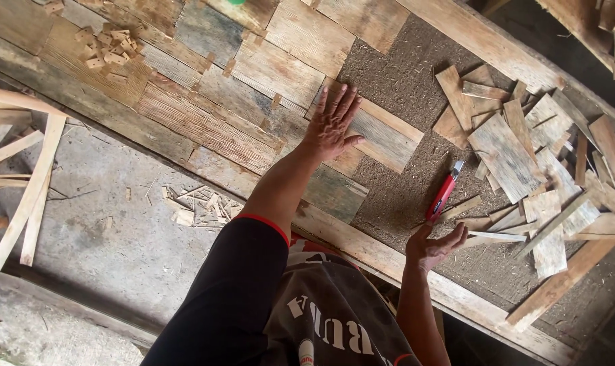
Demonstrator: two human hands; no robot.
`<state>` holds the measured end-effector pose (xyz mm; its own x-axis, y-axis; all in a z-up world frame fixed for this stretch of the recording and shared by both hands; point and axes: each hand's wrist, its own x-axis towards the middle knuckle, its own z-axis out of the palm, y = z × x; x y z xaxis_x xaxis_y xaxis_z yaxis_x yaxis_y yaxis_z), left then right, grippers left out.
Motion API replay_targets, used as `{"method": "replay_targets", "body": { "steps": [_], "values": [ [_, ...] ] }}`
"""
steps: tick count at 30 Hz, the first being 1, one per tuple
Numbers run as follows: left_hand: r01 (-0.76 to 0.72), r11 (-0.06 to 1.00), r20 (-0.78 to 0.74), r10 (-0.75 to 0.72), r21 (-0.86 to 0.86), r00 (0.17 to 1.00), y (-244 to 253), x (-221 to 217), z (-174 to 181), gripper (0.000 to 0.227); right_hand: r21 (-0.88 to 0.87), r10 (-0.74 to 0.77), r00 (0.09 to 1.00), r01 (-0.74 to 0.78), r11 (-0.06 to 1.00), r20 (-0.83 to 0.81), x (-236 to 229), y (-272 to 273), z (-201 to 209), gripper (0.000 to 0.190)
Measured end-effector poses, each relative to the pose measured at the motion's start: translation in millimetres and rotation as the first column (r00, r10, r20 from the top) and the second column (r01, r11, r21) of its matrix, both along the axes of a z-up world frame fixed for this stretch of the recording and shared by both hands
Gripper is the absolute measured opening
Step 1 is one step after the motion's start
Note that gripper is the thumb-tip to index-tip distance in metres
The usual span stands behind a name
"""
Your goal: Assembling and cutting thin wood tiles to create a mosaic pattern on a panel.
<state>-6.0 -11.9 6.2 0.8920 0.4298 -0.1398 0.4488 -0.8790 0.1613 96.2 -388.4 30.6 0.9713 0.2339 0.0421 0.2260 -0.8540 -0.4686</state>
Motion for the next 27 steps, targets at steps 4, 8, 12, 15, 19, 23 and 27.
{"method": "replay_targets", "body": {
  "steps": [4,8,12,15,19,23,27],
  "values": [
    [0.001,1.000,-0.010,-0.001,0.017,1.000,1,-1,0,0.105,-0.022,0.033,0.998,-0.032,0.999,0.056,11,-2,-3,0.076],
    [-0.029,0.998,0.005,0.029,-0.052,1.000,-4,-14,20,0.105,0.016,-0.008,1.000,0.008,1.000,0.007,15,0,-1,0.075],
    [-0.085,0.995,-0.079,0.081,-0.047,0.994,-19,-36,25,0.109,-0.040,0.050,0.995,-0.047,0.998,0.084,22,-7,-11,0.072],
    [-0.164,0.986,0.217,0.160,-0.001,0.963,-38,-72,-7,0.104,-0.115,0.033,0.994,-0.021,0.993,0.105,32,-7,-13,0.070],
    [-0.202,0.979,0.337,0.196,-0.018,0.921,-60,-133,-16,0.101,-0.049,0.019,0.996,-0.014,0.999,0.090,40,2,-6,0.061],
    [-0.284,0.946,0.157,0.307,-0.154,0.939,-74,-190,7,0.101,0.025,-0.022,0.999,0.022,0.999,0.028,55,2,-17,0.051],
    [-0.405,0.913,0.225,0.403,-0.039,0.887,-81,-235,13,0.101,0.010,0.044,0.998,-0.044,0.999,-0.040,56,7,-11,0.047]
  ]
}}
